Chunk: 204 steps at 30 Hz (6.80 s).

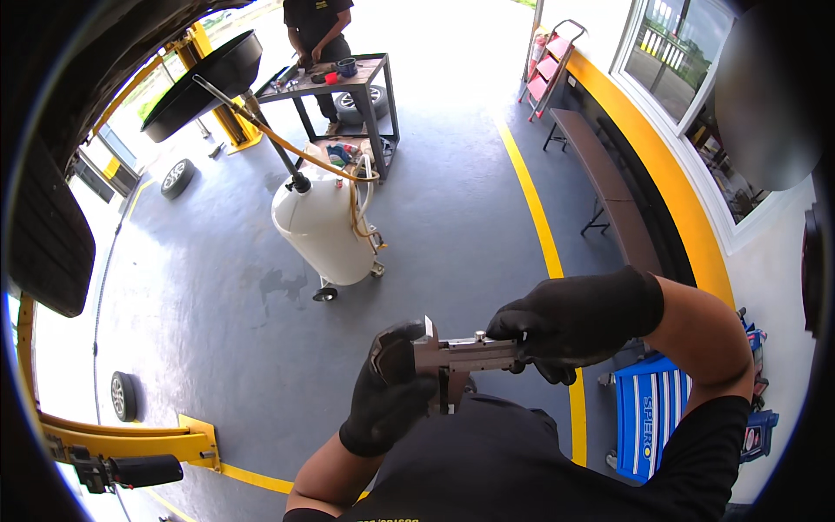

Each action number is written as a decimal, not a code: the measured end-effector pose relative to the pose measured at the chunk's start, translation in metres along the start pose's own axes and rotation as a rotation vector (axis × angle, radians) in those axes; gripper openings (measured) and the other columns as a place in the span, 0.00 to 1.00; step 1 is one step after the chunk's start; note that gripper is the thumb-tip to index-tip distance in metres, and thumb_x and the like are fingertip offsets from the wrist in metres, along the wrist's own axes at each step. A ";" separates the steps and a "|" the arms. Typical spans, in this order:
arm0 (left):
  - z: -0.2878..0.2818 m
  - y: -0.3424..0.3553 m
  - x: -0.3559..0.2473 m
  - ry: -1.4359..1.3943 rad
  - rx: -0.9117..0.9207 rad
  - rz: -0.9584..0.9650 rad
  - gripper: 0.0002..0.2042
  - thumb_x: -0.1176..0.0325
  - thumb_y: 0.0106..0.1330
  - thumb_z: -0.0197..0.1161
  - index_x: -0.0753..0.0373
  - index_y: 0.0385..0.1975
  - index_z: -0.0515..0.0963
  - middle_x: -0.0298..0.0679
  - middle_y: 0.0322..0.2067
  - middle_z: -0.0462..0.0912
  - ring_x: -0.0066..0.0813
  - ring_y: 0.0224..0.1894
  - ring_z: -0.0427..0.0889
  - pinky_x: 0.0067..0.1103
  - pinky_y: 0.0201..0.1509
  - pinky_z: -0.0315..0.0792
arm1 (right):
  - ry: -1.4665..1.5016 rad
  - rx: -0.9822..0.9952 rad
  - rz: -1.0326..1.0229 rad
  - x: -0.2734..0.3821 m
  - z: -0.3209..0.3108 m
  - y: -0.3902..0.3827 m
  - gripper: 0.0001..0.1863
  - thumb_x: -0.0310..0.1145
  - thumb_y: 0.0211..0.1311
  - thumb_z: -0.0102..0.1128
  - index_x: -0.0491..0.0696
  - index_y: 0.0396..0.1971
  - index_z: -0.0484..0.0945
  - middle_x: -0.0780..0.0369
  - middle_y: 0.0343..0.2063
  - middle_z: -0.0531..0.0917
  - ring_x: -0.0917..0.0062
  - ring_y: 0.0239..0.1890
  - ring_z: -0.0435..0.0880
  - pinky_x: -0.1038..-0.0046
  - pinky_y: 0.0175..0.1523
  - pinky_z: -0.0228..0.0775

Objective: The person measures the thickness of a brake component using a caliper, refers to a document on a clipboard, and writes notes on the form while in a garage setting.

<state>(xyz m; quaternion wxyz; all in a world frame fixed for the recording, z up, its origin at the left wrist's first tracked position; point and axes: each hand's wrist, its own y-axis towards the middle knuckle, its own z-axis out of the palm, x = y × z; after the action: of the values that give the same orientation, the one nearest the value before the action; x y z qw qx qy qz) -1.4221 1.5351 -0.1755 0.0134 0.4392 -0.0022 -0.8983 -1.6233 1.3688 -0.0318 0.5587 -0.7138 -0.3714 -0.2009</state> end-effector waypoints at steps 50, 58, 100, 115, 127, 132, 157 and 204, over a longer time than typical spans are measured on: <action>-0.020 -0.016 -0.019 0.317 0.058 -0.106 0.32 0.80 0.55 0.64 0.62 0.63 0.63 0.40 0.49 0.74 0.30 0.49 0.78 0.28 0.50 0.76 | -0.014 -0.023 -0.008 0.034 0.023 -0.008 0.14 0.28 0.74 0.44 0.39 0.52 0.73 0.60 0.29 0.84 0.75 0.26 0.85 0.69 0.34 0.77; -0.016 -0.004 -0.025 0.310 0.178 -0.086 0.30 0.79 0.57 0.61 0.63 0.63 0.63 0.39 0.46 0.74 0.28 0.47 0.77 0.27 0.50 0.75 | 0.044 -0.081 0.073 0.036 0.034 -0.020 0.10 0.27 0.74 0.47 0.41 0.49 0.73 0.60 0.26 0.83 0.74 0.26 0.85 0.68 0.35 0.78; -0.031 0.214 0.125 -0.020 0.413 -0.634 0.33 0.51 0.59 0.73 0.65 0.57 0.70 0.35 0.37 0.78 0.17 0.31 0.74 0.16 0.32 0.68 | 0.684 -0.305 -0.361 -0.269 -0.049 0.088 0.21 0.46 0.76 0.48 0.46 0.26 0.74 0.68 0.18 0.73 0.86 0.14 0.66 0.78 0.21 0.61; -0.211 0.523 0.142 0.111 -0.298 -0.408 0.15 0.65 0.67 0.64 0.60 0.50 0.74 0.41 0.34 0.80 0.34 0.34 0.81 0.28 0.45 0.78 | 0.318 -0.710 -0.412 -0.341 -0.298 0.286 0.22 0.34 0.68 0.53 0.47 0.61 0.73 0.61 0.30 0.86 0.77 0.15 0.75 0.75 0.22 0.69; -0.362 0.836 0.065 0.687 -0.493 -0.036 0.11 0.71 0.69 0.61 0.67 0.47 0.71 0.38 0.29 0.80 0.25 0.27 0.80 0.23 0.33 0.76 | 0.226 -0.561 -0.331 -0.410 -0.594 0.404 0.23 0.27 0.61 0.54 0.53 0.58 0.76 0.57 0.34 0.85 0.63 0.28 0.84 0.63 0.35 0.77; -0.467 1.026 0.005 0.568 -0.950 0.460 0.14 0.78 0.61 0.67 0.65 0.42 0.69 0.33 0.34 0.74 0.22 0.34 0.76 0.17 0.40 0.74 | -0.177 -0.645 -0.425 -0.484 -0.698 0.496 0.19 0.30 0.62 0.56 0.54 0.54 0.79 0.59 0.37 0.85 0.61 0.32 0.85 0.63 0.37 0.78; -0.154 0.642 0.100 0.322 -0.920 -0.043 0.09 0.65 0.71 0.61 0.62 0.44 0.76 0.36 0.32 0.80 0.27 0.32 0.79 0.25 0.40 0.76 | -0.309 0.638 -0.682 -0.303 -0.612 0.538 0.17 0.47 0.70 0.53 0.50 0.40 0.85 0.66 0.17 0.78 0.83 0.19 0.74 0.76 0.27 0.67; -0.051 -0.537 0.132 0.164 -2.059 0.890 0.28 0.45 0.73 0.56 0.70 0.50 0.77 0.39 0.40 0.84 0.22 0.32 0.78 0.20 0.37 0.75 | -1.144 1.397 -1.051 0.258 0.611 0.381 0.30 0.59 0.71 0.49 0.51 0.59 0.74 0.56 0.48 0.85 0.60 0.54 0.81 0.61 0.61 0.70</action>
<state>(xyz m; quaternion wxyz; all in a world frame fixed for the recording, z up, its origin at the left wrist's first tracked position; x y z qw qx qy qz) -1.4748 2.0685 -0.3199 0.6893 0.2368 0.5850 -0.3557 -1.2481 1.9886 -0.2780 0.4300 0.0311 -0.8777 0.2091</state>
